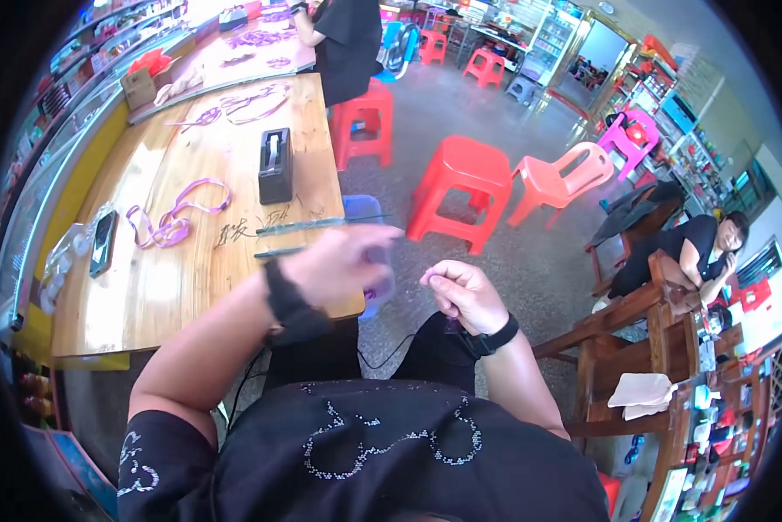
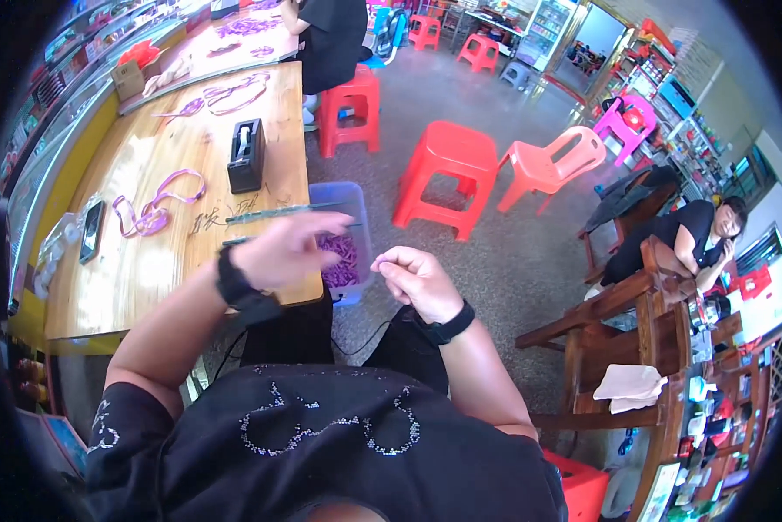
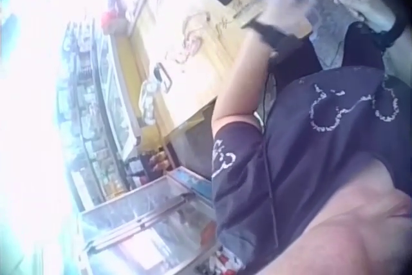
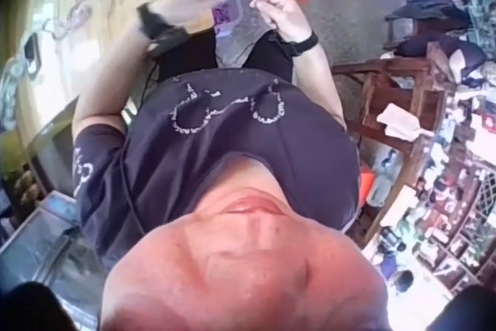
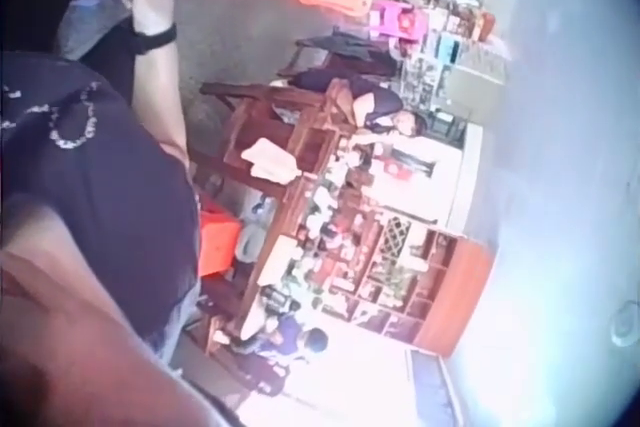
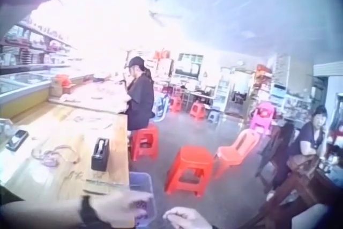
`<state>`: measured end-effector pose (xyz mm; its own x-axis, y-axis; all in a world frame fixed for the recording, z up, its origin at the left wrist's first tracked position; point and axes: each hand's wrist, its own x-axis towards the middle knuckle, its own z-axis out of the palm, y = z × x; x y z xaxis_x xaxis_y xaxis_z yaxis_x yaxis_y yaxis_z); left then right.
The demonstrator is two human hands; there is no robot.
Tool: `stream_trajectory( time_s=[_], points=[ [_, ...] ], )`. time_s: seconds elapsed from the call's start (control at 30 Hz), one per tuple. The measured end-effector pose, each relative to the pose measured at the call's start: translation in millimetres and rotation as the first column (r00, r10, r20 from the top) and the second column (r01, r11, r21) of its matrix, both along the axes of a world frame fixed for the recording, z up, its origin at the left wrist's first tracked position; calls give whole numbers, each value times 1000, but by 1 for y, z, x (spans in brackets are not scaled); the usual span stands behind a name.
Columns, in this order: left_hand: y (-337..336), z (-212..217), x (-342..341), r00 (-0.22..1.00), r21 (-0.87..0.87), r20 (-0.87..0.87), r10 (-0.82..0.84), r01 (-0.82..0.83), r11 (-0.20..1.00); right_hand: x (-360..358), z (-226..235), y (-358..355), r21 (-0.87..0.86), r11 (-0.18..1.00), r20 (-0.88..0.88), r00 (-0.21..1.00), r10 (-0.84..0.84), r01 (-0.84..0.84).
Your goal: The person picks up a purple ribbon, wraps it around a pair of sticks, and secures it with tape from a dispenser before placing it in a bin. They repeat this process several times and then tie a knot in a long purple ribbon by hand.
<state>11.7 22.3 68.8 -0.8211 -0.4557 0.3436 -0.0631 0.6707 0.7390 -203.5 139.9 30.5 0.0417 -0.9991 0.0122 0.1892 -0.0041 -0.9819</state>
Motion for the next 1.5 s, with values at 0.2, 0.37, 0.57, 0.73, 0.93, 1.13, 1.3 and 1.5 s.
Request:
stream_trajectory(
  time_s=[0.2, 0.37, 0.57, 0.73, 0.93, 1.13, 1.3, 1.5],
  points=[
    [-10, -7, -68, 978, 25, 155, -138, 136, 990, -26, 17, -14, 25, 994, -113, 989, -99, 102],
    [-48, -28, -60, 999, -85, 18, 51, -49, 995, -33, 18, -35, -95, 984, -318, 932, -173, 151],
    [-83, -55, -20, 970, -45, -29, 241, -242, 969, -42, 5, -77, -154, 983, -587, 790, -176, 105],
    [-92, -55, -18, 943, 250, 32, 332, -329, 911, -42, 9, -109, 12, 1000, -498, 867, 5, 1],
    [-93, -65, -23, 935, 60, 0, 355, -354, 933, -30, 6, -144, -41, 985, -493, 861, 128, -170],
    [-93, -67, -24, 938, -64, -23, 345, -346, 936, -18, 3, -170, -50, 978, -343, 923, 173, -202],
    [-91, -61, -26, 939, -16, 81, 335, -335, 942, -25, -26, -188, 41, 986, -248, 954, 166, -161],
    [-91, -61, -26, 937, -45, 76, 342, -339, 940, -30, -53, -202, 33, 999, -89, 996, 24, -21]
  ],
)
